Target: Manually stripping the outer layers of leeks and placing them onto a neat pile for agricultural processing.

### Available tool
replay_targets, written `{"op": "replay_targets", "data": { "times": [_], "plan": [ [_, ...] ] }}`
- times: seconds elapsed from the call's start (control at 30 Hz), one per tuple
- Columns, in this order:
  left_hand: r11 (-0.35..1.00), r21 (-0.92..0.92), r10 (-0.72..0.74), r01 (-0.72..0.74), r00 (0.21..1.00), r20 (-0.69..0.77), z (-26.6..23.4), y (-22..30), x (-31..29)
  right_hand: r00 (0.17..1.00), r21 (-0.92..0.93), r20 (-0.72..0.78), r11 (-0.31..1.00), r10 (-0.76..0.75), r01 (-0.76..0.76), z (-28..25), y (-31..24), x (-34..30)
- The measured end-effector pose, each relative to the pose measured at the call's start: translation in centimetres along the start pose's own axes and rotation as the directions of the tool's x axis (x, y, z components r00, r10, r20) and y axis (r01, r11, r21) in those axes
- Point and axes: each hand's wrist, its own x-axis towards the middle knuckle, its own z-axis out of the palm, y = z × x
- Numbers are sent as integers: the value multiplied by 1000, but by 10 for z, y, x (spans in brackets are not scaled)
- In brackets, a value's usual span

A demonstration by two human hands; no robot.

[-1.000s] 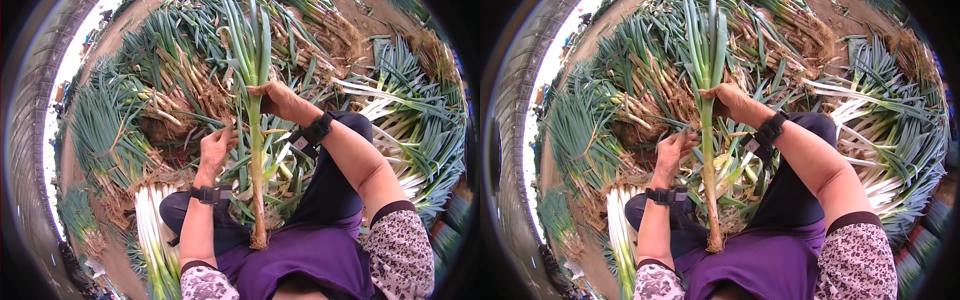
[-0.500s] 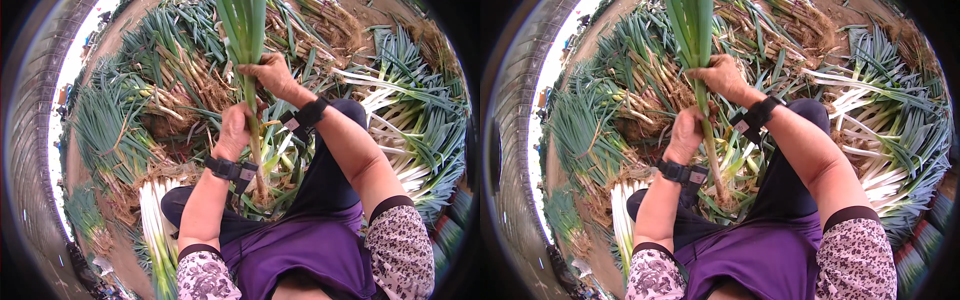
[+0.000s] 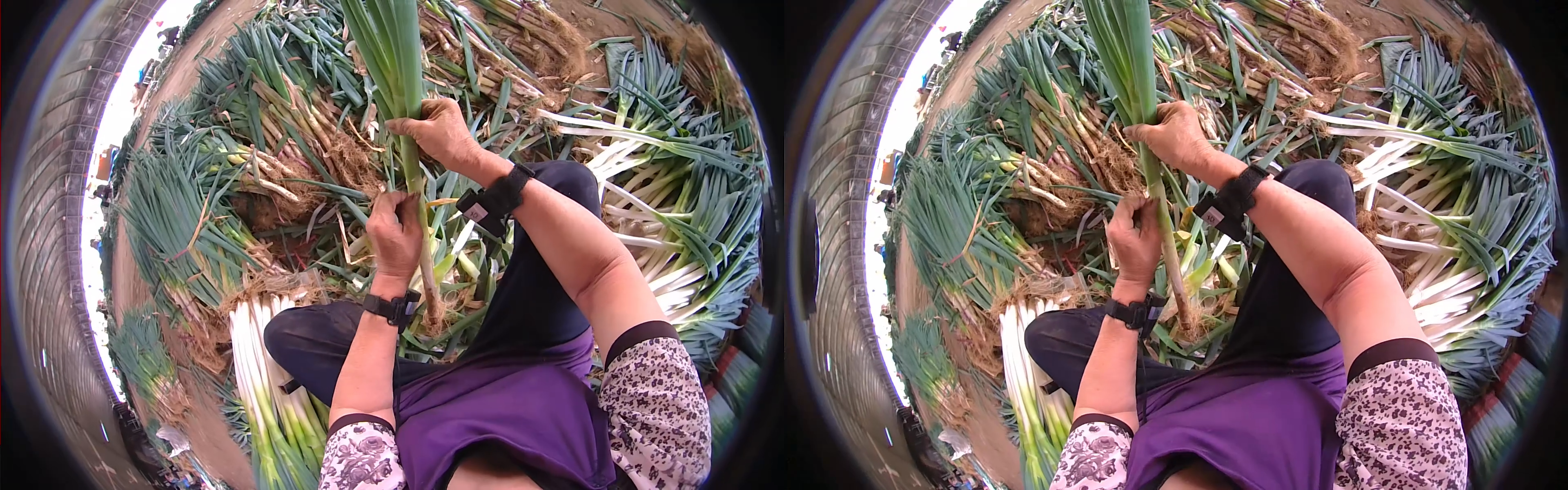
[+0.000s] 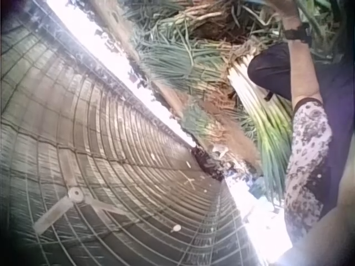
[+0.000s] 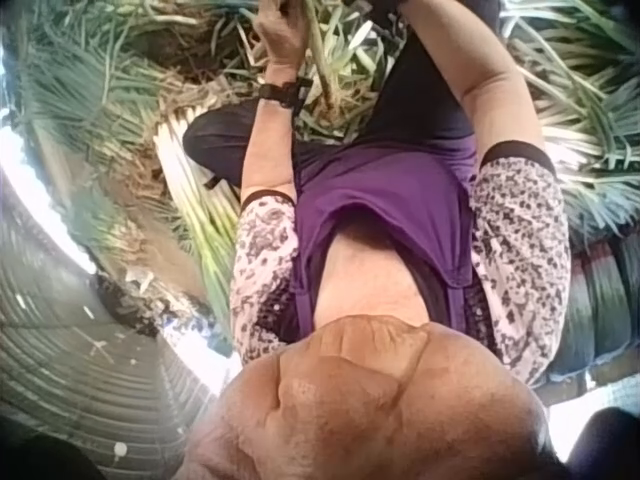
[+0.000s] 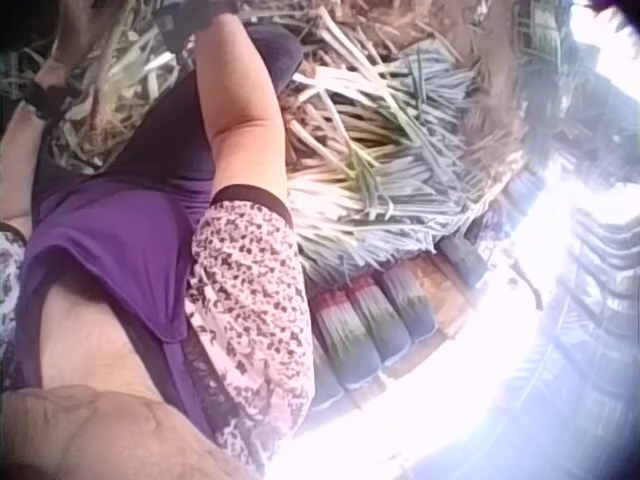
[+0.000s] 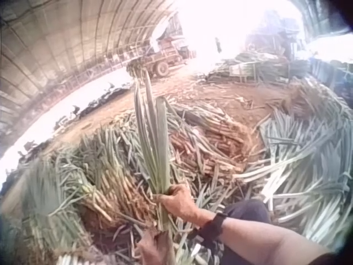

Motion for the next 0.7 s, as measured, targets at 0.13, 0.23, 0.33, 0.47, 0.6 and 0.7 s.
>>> {"op": "replay_targets", "data": {
  "times": [0.13, 0.23, 0.33, 0.47, 0.6, 0.7],
  "plan": [
    [905, -129, -390, 405, 912, 127, -16, -24, -62, 996, 228, 57, 970, 68, -79, -15, -12, 6],
    [808, -219, -504, 546, 835, 221, -37, -26, -69, 989, 286, 136, 954, 53, -90, -22, -13, 9],
    [733, -295, -554, 613, 790, 262, -46, 6, -13, 969, 341, 231, 926, 86, -163, -16, -6, 2],
    [686, -273, -567, 675, 731, 380, -44, 10, 20, 935, 376, 336, 893, 115, -245, -3, -5, -8],
    [538, -404, -567, 740, 672, 476, -46, 7, 15, 927, 392, 358, 883, 113, -259, -1, 2, -5],
    [474, -482, -549, 737, 675, 493, -42, 10, 12, 916, 418, 389, 867, 100, -273, -3, 4, -5]
  ]
}}
